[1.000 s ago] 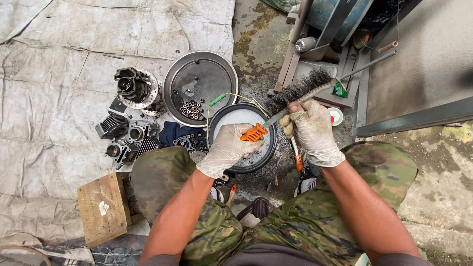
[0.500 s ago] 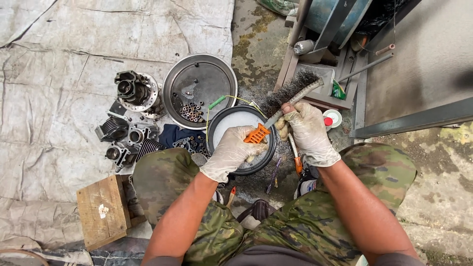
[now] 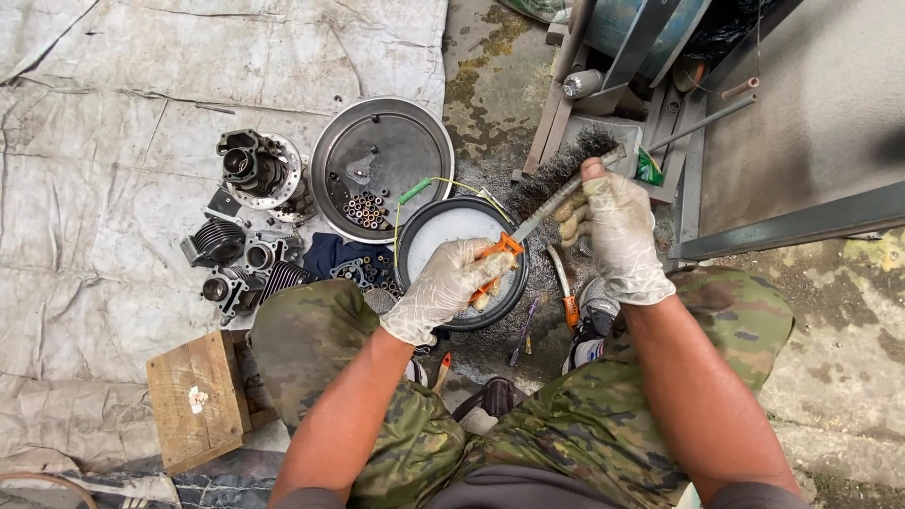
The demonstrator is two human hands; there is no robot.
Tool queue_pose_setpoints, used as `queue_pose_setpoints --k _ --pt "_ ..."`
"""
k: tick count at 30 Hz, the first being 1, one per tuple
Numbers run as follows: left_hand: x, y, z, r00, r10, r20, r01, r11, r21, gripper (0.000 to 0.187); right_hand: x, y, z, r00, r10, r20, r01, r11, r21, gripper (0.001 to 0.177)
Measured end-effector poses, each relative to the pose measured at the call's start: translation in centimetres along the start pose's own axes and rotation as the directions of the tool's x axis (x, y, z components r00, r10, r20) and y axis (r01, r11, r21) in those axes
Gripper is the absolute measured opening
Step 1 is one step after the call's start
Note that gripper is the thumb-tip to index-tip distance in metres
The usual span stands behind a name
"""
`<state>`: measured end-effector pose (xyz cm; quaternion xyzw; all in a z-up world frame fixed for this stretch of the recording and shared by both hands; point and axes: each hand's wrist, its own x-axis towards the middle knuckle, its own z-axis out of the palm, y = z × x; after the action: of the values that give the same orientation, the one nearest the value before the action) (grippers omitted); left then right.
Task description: Cleaning various motorcycle engine components using a wire brush and soapy water
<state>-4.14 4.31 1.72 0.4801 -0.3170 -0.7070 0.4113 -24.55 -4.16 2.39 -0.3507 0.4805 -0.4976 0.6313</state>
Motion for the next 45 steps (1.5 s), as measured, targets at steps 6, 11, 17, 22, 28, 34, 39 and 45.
queue_pose_setpoints --k 6,11,17,22,28,34,39,45 --pt "-0.2 -0.4 0.1 0.999 0.042 -0.004 -0.042 0.996 0.079 0.024 0.4 -1.0 -1.3 0.998 -0.039 -0.039 0.042 0.996 0.074 0.043" --pt "0.1 -0.5 0.0 0.999 0.031 -0.009 -0.03 0.998 0.064 0.026 0.3 -1.8 -1.8 0.991 -0.092 -0.098 0.105 0.986 0.13 0.04" --pt "0.6 -0.3 0.0 0.999 0.028 -0.016 -0.027 0.999 0.025 0.024 -0.6 -2.1 -2.2 0.991 -0.115 -0.075 0.123 0.985 0.117 0.029" --pt "1.9 -1.4 -1.6 0.999 -0.041 0.011 0.04 0.993 0.109 0.035 -1.4 -2.5 -1.8 0.989 -0.121 0.086 0.125 0.991 -0.039 0.013" --pt "3.2 -2.4 -2.0 0.998 0.013 0.059 -0.026 0.975 0.222 0.05 -2.5 -2.7 -2.4 0.992 -0.107 0.063 0.116 0.979 -0.167 0.006" --pt "1.7 4.7 -3.0 0.985 0.128 -0.117 0.011 0.629 0.778 0.071 -4.7 -7.8 -8.7 0.832 -0.551 -0.067 0.502 0.798 -0.332 0.011" --pt "-1.1 8.0 -6.9 0.942 0.233 -0.242 0.068 0.574 0.816 0.055 -9.7 -9.7 -22.0 0.7 -0.664 -0.263 0.489 0.714 -0.501 0.023" --pt "-2.5 8.2 -12.3 0.894 0.315 -0.32 -0.011 0.728 0.686 0.042 -17.9 -4.8 -28.9 0.703 -0.692 -0.166 0.33 0.523 -0.785 0.006"
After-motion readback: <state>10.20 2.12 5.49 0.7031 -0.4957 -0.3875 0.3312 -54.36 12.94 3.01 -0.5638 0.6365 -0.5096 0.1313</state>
